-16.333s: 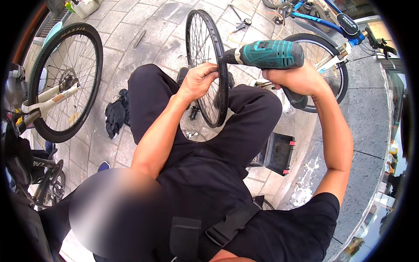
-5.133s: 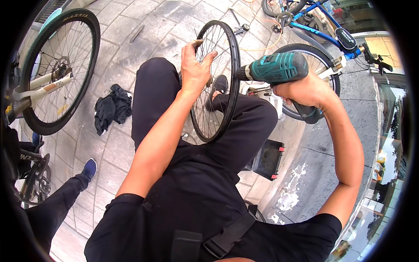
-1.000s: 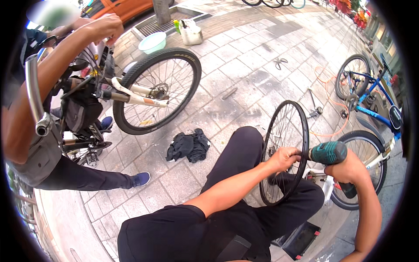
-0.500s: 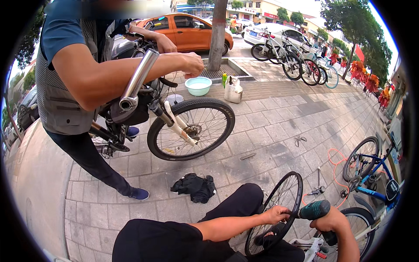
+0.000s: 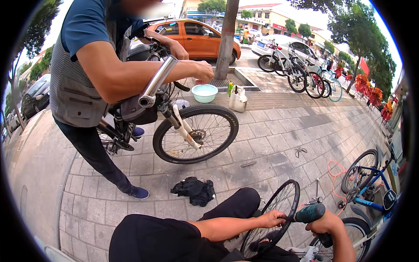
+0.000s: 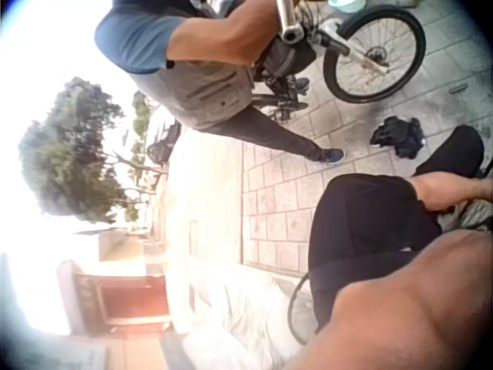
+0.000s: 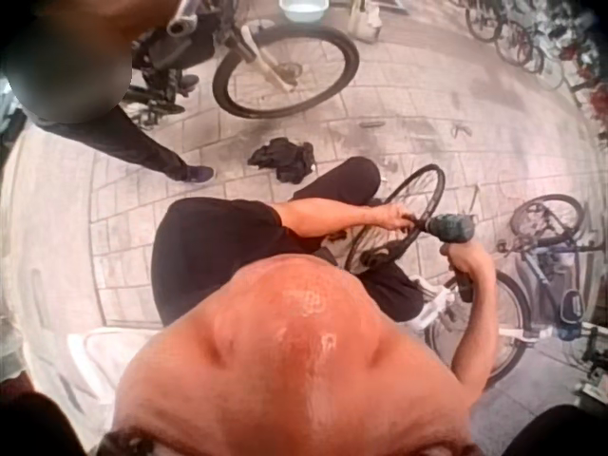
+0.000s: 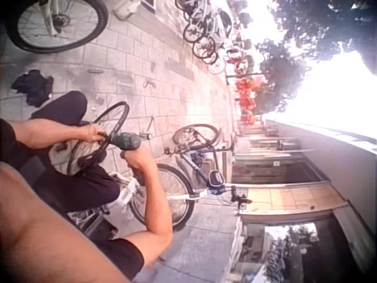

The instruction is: The person sits on the sidewalk and works on a bicycle wheel, using a cordless drill to tighten or adjust components on the rim. They also open a toolbox and select tools while handling the wheel.

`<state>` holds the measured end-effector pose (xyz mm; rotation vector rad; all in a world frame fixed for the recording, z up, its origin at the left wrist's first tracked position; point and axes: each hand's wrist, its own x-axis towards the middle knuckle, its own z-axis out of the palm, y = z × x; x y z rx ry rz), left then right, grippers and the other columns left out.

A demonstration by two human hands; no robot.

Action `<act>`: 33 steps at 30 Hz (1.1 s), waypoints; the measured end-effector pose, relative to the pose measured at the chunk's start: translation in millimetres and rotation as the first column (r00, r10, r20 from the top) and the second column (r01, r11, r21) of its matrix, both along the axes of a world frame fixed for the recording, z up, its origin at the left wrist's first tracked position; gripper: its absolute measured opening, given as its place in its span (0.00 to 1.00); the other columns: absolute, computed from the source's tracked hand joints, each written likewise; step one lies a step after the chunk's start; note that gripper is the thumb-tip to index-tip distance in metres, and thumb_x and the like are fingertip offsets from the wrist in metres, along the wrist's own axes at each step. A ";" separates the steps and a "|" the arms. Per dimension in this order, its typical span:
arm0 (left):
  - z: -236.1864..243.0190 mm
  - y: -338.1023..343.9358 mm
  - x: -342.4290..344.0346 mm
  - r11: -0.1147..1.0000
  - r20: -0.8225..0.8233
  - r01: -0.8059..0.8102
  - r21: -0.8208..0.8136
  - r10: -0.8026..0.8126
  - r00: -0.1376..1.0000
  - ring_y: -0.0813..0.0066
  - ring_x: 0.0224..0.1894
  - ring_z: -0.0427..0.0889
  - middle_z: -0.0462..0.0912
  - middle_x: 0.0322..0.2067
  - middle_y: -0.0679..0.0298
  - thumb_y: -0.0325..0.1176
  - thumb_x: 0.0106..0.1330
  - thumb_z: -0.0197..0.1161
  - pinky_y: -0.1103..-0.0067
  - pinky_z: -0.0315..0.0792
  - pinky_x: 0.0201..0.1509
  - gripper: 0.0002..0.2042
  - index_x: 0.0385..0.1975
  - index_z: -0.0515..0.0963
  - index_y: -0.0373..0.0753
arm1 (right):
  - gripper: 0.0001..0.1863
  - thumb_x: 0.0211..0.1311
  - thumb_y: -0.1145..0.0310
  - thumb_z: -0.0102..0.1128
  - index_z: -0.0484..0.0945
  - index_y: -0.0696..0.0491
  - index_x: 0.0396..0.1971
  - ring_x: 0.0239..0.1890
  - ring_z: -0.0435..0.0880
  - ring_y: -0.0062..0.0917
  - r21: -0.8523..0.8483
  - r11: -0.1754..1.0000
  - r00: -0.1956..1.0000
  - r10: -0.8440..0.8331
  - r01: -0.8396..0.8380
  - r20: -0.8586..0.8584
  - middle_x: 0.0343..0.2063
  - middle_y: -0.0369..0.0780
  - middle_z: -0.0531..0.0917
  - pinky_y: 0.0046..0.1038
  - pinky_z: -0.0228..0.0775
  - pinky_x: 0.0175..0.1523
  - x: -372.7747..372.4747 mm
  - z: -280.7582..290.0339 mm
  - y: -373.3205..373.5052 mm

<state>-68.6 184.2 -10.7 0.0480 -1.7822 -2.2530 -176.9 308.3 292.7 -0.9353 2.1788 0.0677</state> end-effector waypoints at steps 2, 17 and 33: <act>-0.8 -0.2 1.1 1.000 -0.001 -0.002 -0.001 0.002 1.000 0.83 0.33 0.80 0.84 0.31 0.70 0.28 0.73 0.61 0.80 0.77 0.38 0.07 0.45 0.83 0.36 | 0.18 0.50 0.75 0.69 0.85 0.52 0.45 0.23 0.83 0.22 -0.001 1.000 1.000 0.011 -0.011 0.005 0.22 0.36 0.85 0.30 0.78 0.30 -0.3 1.0 -0.3; -5.0 2.2 7.6 0.993 -0.026 -0.062 -0.098 0.060 0.998 0.83 0.32 0.82 0.84 0.30 0.69 0.29 0.74 0.62 0.80 0.79 0.39 0.07 0.45 0.83 0.35 | 0.17 0.50 0.75 0.70 0.85 0.52 0.44 0.22 0.84 0.22 -0.034 0.999 0.998 -0.001 0.003 0.060 0.22 0.36 0.85 0.30 0.78 0.30 7.1 6.4 1.1; -33.8 -24.0 9.2 0.871 0.130 -0.286 0.399 0.255 0.958 0.69 0.46 0.87 0.85 0.43 0.58 0.31 0.78 0.59 0.74 0.86 0.49 0.11 0.52 0.76 0.29 | 0.14 0.46 0.68 0.69 0.86 0.56 0.35 0.25 0.87 0.25 -0.043 0.996 0.991 -0.079 0.074 -0.104 0.24 0.40 0.88 0.32 0.80 0.34 16.0 21.4 12.6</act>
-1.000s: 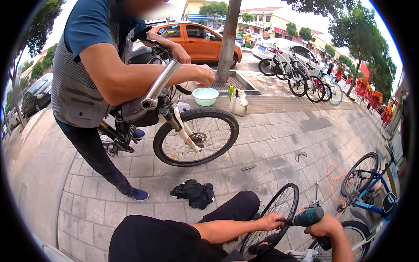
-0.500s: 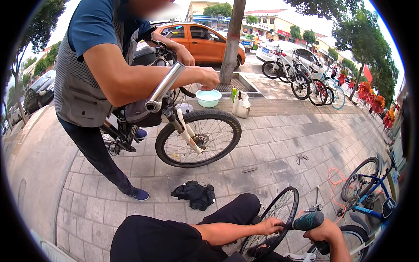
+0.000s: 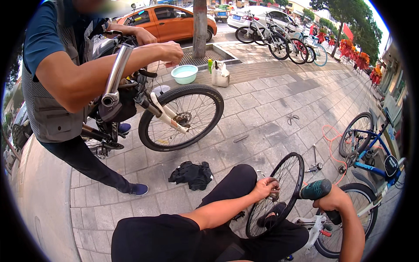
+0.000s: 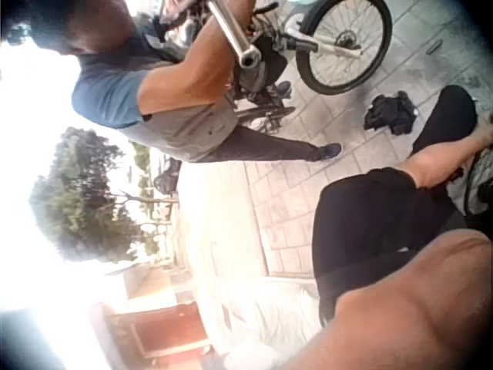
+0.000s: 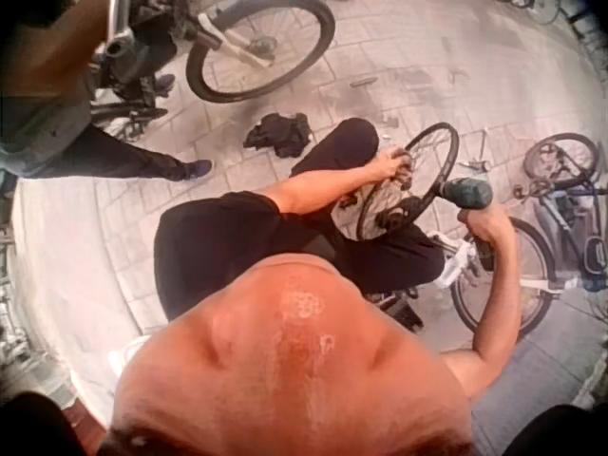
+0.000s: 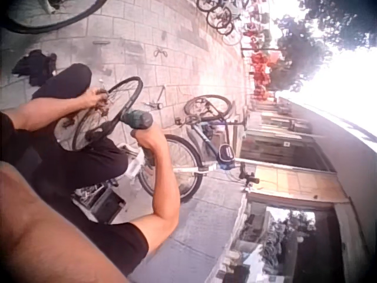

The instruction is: The person sits on the sidewalk and works on a bicycle wheel, using a cordless drill to tighten or adjust components on the rim. They also open a toolbox and select tools while handling the wheel.

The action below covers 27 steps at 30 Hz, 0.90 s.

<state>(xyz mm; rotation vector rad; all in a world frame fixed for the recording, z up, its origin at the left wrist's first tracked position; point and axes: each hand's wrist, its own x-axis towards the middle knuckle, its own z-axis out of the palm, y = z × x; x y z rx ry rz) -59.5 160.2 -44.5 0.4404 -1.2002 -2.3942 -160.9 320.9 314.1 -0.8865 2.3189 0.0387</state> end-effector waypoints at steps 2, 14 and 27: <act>12.1 2.9 -5.1 1.000 0.028 0.000 -0.008 0.000 1.000 0.70 0.49 0.87 0.86 0.44 0.59 0.31 0.77 0.61 0.73 0.86 0.49 0.12 0.53 0.77 0.31 | 0.16 0.45 0.74 0.67 0.86 0.56 0.39 0.23 0.85 0.24 -0.133 0.990 0.988 -0.031 0.051 0.149 0.24 0.39 0.86 0.32 0.78 0.30 -9.5 -11.1 7.7; 62.2 33.3 -6.2 0.992 0.086 0.084 -0.096 -0.076 0.993 0.78 0.39 0.85 0.87 0.38 0.60 0.33 0.81 0.53 0.79 0.79 0.47 0.12 0.52 0.76 0.31 | 0.08 0.49 0.72 0.64 0.83 0.59 0.28 0.19 0.80 0.21 -0.205 0.956 0.976 -0.198 0.212 0.086 0.19 0.39 0.82 0.28 0.73 0.27 -8.6 -34.1 11.2; 27.1 -9.8 9.0 0.763 0.106 0.365 -0.534 -0.368 0.924 0.77 0.50 0.84 0.88 0.47 0.62 0.28 0.78 0.60 0.79 0.76 0.58 0.11 0.54 0.82 0.30 | 0.10 0.53 0.71 0.70 0.85 0.57 0.35 0.22 0.80 0.18 -0.411 0.873 0.962 -0.203 0.262 0.181 0.23 0.35 0.84 0.26 0.73 0.30 -4.4 -40.8 37.2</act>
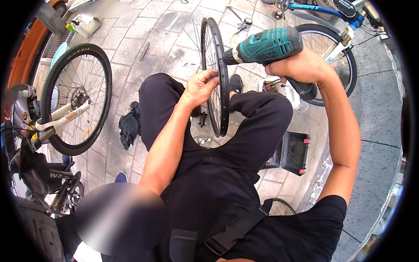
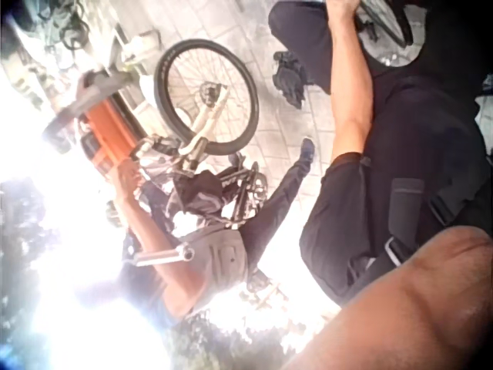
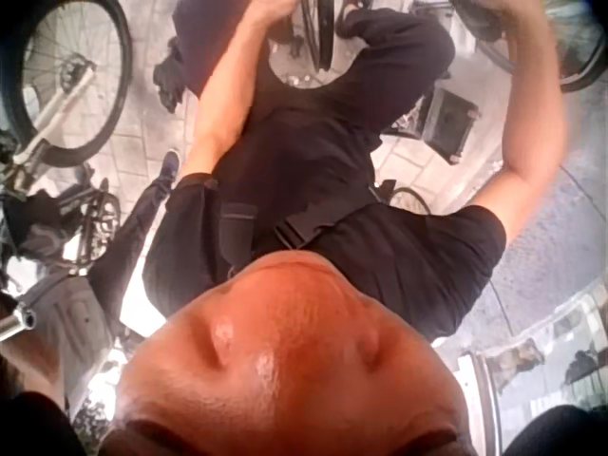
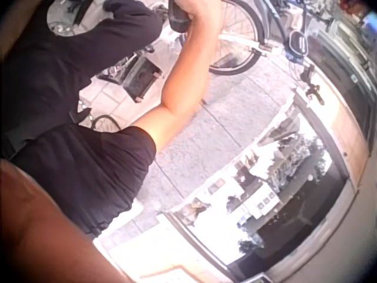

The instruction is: The person sits on the sidewalk and works on a bicycle wheel, using a cordless drill to tighten or adjust components on the rim. They also open a toolbox and select tools while handling the wheel.

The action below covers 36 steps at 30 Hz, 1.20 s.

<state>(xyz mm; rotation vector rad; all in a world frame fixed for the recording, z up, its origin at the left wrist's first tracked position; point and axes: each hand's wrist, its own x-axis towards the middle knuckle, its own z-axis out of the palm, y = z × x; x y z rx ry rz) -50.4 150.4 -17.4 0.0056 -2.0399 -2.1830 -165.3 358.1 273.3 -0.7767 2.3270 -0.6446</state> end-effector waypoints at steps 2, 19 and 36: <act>6.4 2.5 -11.0 0.997 -0.032 -0.043 0.066 0.045 0.998 0.81 0.48 0.84 0.89 0.45 0.64 0.26 0.77 0.61 0.81 0.76 0.56 0.10 0.52 0.83 0.30 | 0.12 0.54 0.71 0.73 0.86 0.56 0.40 0.24 0.81 0.17 -0.003 0.998 0.998 -0.066 0.066 0.024 0.26 0.35 0.86 0.26 0.75 0.32 13.3 2.5 8.8; 27.8 26.9 -18.1 0.984 -0.020 -0.109 0.142 0.113 0.993 0.81 0.43 0.83 0.88 0.40 0.66 0.25 0.72 0.66 0.81 0.77 0.51 0.09 0.49 0.84 0.29 | 0.14 0.50 0.71 0.67 0.84 0.57 0.39 0.26 0.85 0.28 -0.186 0.979 0.978 0.048 -0.087 -0.203 0.23 0.39 0.86 0.35 0.78 0.38 12.0 -41.3 47.2; 32.0 23.0 -11.6 0.986 -0.008 -0.166 0.016 0.166 0.986 0.83 0.42 0.83 0.89 0.39 0.66 0.26 0.71 0.66 0.81 0.76 0.49 0.11 0.49 0.85 0.30 | 0.15 0.48 0.67 0.77 0.86 0.53 0.37 0.39 0.88 0.44 0.433 0.861 0.875 0.404 -0.266 -0.266 0.33 0.46 0.89 0.37 0.80 0.47 -1.5 27.5 -31.7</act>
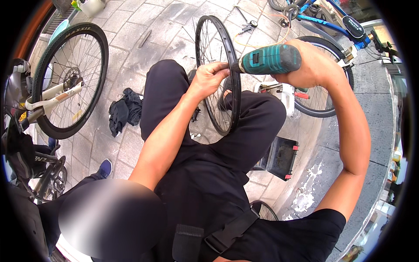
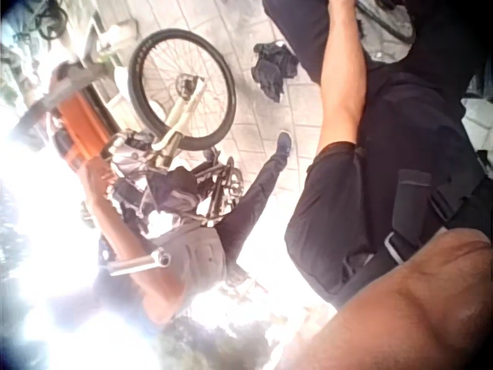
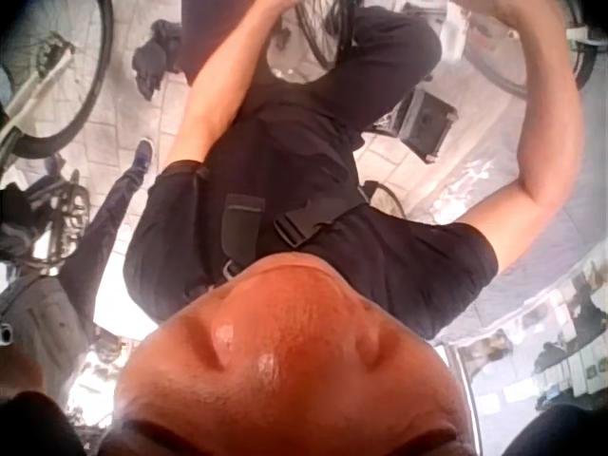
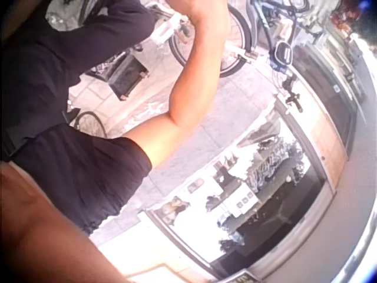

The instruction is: The person sits on the sidewalk and works on a bicycle wheel, using a cordless drill to tighten or adjust components on the rim. They also open a toolbox and select tools while handling the wheel.

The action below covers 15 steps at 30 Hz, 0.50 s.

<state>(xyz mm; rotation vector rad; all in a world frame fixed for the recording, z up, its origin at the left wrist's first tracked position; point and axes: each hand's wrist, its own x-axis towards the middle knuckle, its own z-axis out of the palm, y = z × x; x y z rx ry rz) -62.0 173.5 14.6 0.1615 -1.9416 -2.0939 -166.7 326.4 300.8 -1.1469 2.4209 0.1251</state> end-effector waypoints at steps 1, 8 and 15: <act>5.7 0.8 2.0 1.000 0.021 0.008 -0.019 -0.007 1.000 0.85 0.41 0.82 0.88 0.39 0.68 0.25 0.72 0.66 0.82 0.76 0.48 0.11 0.50 0.85 0.31 | 0.15 0.48 0.67 0.77 0.86 0.53 0.37 0.39 0.88 0.44 0.011 1.000 1.000 0.002 -0.002 -0.025 0.33 0.46 0.89 0.37 0.80 0.47 0.8 1.4 -2.4; -4.3 -0.5 -0.4 0.996 -0.009 0.003 0.088 -0.002 1.000 0.80 0.42 0.86 0.91 0.39 0.61 0.28 0.71 0.66 0.81 0.79 0.50 0.11 0.49 0.85 0.31 | 0.15 0.48 0.68 0.77 0.87 0.53 0.37 0.37 0.88 0.42 -0.010 0.994 0.993 0.113 -0.112 0.017 0.33 0.47 0.89 0.36 0.80 0.47 -6.0 3.4 -17.4; -4.5 1.3 -0.2 0.992 0.056 0.020 0.123 -0.027 0.998 0.83 0.36 0.84 0.90 0.35 0.64 0.28 0.72 0.64 0.81 0.78 0.45 0.10 0.49 0.86 0.35 | 0.12 0.49 0.68 0.71 0.88 0.54 0.36 0.35 0.88 0.43 0.013 0.994 0.991 0.103 -0.104 0.085 0.31 0.49 0.88 0.36 0.80 0.44 -12.4 -0.2 -16.3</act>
